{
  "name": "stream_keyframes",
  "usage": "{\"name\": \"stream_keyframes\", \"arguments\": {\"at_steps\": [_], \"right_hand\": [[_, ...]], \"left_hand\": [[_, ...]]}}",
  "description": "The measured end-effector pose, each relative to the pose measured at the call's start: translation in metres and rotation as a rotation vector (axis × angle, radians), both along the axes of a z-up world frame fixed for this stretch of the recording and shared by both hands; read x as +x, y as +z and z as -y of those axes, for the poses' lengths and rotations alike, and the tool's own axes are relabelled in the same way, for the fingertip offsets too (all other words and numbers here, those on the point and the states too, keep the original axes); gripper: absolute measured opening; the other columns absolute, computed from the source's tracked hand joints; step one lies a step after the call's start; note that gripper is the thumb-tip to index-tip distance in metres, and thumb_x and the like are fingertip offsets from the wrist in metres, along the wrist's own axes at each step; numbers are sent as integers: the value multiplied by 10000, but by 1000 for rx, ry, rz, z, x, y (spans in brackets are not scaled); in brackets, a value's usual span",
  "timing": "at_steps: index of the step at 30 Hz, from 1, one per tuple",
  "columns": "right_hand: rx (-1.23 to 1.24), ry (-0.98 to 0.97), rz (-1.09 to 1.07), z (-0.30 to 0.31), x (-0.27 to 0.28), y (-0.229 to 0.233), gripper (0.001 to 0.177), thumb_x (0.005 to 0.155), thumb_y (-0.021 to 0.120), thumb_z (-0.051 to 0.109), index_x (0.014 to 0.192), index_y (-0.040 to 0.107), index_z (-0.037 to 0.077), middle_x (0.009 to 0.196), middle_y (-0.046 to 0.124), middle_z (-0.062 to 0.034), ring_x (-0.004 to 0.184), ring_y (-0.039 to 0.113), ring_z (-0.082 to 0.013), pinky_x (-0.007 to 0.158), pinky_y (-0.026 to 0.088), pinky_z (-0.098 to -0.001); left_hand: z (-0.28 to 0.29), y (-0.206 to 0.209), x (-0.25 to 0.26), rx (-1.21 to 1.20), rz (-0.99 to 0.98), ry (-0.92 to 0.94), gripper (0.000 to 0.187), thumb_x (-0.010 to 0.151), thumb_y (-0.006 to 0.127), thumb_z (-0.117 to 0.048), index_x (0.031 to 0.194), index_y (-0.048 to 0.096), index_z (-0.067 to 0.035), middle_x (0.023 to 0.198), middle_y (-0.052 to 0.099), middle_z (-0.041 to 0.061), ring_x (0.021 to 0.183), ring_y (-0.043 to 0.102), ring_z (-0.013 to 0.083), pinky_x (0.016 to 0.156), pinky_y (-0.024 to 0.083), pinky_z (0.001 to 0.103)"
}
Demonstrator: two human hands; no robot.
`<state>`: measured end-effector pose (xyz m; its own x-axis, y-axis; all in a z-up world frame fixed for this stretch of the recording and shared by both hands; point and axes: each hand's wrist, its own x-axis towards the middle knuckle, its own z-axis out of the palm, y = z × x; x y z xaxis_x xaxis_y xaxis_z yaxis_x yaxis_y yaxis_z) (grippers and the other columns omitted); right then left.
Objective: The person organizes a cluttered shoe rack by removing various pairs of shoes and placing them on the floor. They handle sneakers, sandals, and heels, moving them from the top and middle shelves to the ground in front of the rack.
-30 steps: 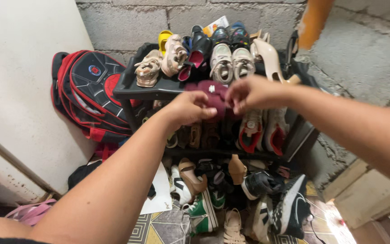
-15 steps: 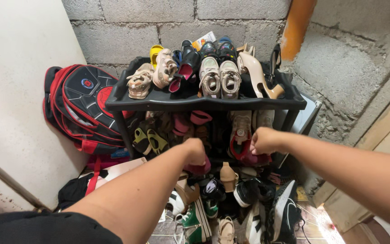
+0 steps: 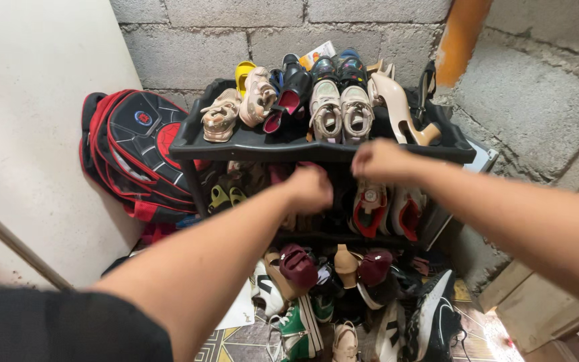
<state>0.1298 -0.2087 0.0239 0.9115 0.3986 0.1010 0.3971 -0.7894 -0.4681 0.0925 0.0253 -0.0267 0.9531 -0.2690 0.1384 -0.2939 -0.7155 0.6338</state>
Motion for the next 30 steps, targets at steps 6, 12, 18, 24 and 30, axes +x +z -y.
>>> {"name": "stream_keyframes", "arguments": {"at_steps": [6,12,18,24,30], "right_hand": [[-62,-85,217,9,74,32,353,916,662,313,1198,720,108,1091,753,-112,951,720,-266,855,557,-401],[-170,49,263,23,120,-4,410,970,626,377,1288,668,121,1303,605,-234,1212,572,-393,1038,450,-440],[-229,-55,361,17,141,-21,449,866,729,407,1236,721,152,1278,568,-300,1218,531,-450,1035,436,-450],[-152,-173,334,23,153,-32,521,736,868,419,1130,747,100,1100,724,-164,1038,687,-360,928,526,-424],[66,-150,478,19,118,-35,433,778,874,279,1097,714,35,945,720,-190,890,699,-348,808,544,-430]], "left_hand": [[22,62,89,155,313,-35,298,829,678,-336,994,790,-115,989,761,161,984,728,321,916,559,415],[31,41,125,352,182,-36,532,940,598,-504,1322,645,-137,1357,621,165,1285,555,386,1128,397,455],[32,32,136,282,146,39,672,915,588,-496,1462,492,-119,1559,411,121,1382,447,410,1136,372,485],[47,38,154,238,1,296,614,891,669,-424,1365,599,-39,1492,498,174,1327,536,402,1089,463,437],[26,21,169,6,202,345,364,812,751,-233,1118,751,-36,1173,713,200,1119,682,348,967,542,405]]}}
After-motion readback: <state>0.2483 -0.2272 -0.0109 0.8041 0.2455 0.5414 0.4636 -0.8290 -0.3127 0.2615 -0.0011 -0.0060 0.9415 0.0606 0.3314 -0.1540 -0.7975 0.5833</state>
